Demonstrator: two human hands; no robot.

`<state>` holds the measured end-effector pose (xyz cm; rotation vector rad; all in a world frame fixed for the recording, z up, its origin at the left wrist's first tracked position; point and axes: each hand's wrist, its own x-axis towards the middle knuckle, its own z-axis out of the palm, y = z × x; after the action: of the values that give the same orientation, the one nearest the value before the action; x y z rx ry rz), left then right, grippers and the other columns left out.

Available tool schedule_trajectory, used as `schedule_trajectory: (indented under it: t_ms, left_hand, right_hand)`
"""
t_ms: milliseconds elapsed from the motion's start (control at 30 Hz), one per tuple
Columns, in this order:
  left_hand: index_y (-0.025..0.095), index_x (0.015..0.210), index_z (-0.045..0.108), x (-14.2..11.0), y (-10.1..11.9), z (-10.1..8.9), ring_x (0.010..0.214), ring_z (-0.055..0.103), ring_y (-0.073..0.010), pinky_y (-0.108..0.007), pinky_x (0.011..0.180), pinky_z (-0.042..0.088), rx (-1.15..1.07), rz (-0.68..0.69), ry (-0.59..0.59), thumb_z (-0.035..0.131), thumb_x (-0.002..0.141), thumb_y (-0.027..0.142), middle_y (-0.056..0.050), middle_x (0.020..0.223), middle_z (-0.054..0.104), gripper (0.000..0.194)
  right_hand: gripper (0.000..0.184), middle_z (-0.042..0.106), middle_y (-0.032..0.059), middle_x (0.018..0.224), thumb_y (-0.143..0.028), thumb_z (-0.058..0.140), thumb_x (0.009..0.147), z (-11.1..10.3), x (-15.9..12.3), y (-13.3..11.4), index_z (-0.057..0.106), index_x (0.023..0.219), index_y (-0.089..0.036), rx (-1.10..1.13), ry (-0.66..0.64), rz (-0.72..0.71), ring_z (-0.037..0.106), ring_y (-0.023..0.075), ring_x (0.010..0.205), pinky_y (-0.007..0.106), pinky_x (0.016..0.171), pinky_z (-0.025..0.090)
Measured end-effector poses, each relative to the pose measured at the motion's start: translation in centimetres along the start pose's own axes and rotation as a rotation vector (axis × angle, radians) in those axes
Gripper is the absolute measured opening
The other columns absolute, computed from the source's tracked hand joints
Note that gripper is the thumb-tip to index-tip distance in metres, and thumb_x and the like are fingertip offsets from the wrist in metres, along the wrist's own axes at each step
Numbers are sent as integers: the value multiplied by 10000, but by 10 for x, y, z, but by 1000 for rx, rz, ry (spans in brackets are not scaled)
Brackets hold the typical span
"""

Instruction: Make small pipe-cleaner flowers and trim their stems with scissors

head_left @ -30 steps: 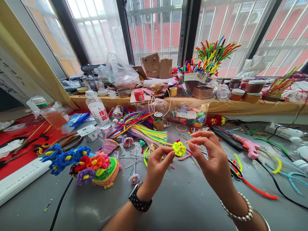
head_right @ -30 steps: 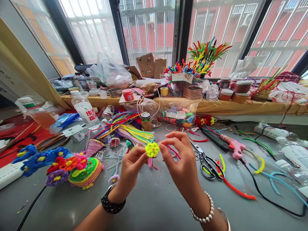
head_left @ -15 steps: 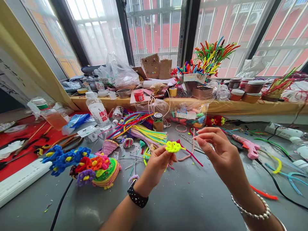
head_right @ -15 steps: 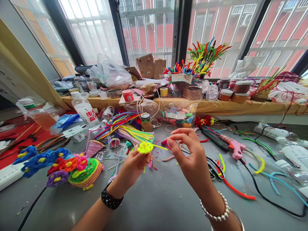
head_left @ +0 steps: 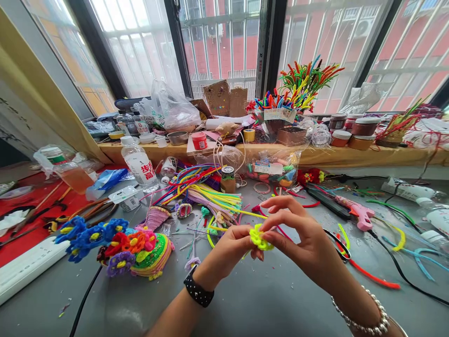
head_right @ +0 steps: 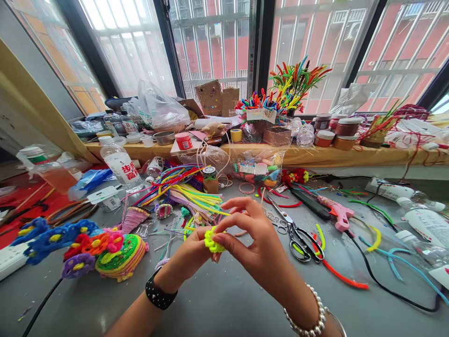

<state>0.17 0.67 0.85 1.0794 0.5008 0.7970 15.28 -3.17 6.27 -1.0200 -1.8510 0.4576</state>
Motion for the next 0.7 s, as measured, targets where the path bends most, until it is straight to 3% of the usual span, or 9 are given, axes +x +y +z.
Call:
schedule_trajectory:
  t_ms: [267, 500, 633, 700]
  left_hand:
    - [143, 568, 626, 1, -2, -1, 490, 473, -87, -208, 505, 356, 43, 55, 122, 676, 583, 328, -6, 525, 572, 192]
    - [149, 639, 643, 2, -2, -6, 528, 486, -96, -211, 526, 372, 69, 199, 244, 699, 542, 355, -6, 566, 583, 235]
    - [157, 642, 638, 2, -1, -7, 652, 522, -142, -260, 649, 401, 309, 376, 271, 656, 611, 321, -33, 660, 614, 168]
    - [161, 663, 636, 2, 0, -6, 683, 523, -152, -275, 689, 398, 446, 449, 281, 621, 656, 283, -38, 689, 616, 123]
  right_hand:
    - [90, 532, 52, 944, -251, 527, 765, 1, -1, 1, 551, 703, -190, 90, 83, 39, 494, 178, 917, 323, 808, 403]
    - [114, 597, 25, 791, -285, 532, 754, 1, 2, 14, 510, 727, -176, 681, 275, 404, 543, 100, 617, 199, 514, 463]
    - [100, 590, 17, 795, -216, 566, 703, 0, 6, 25, 519, 786, -185, 991, 336, 658, 559, 98, 649, 198, 554, 478]
    - [119, 569, 18, 767, -217, 537, 715, -1, 7, 28, 531, 828, -180, 1021, 319, 689, 543, 100, 631, 217, 562, 473]
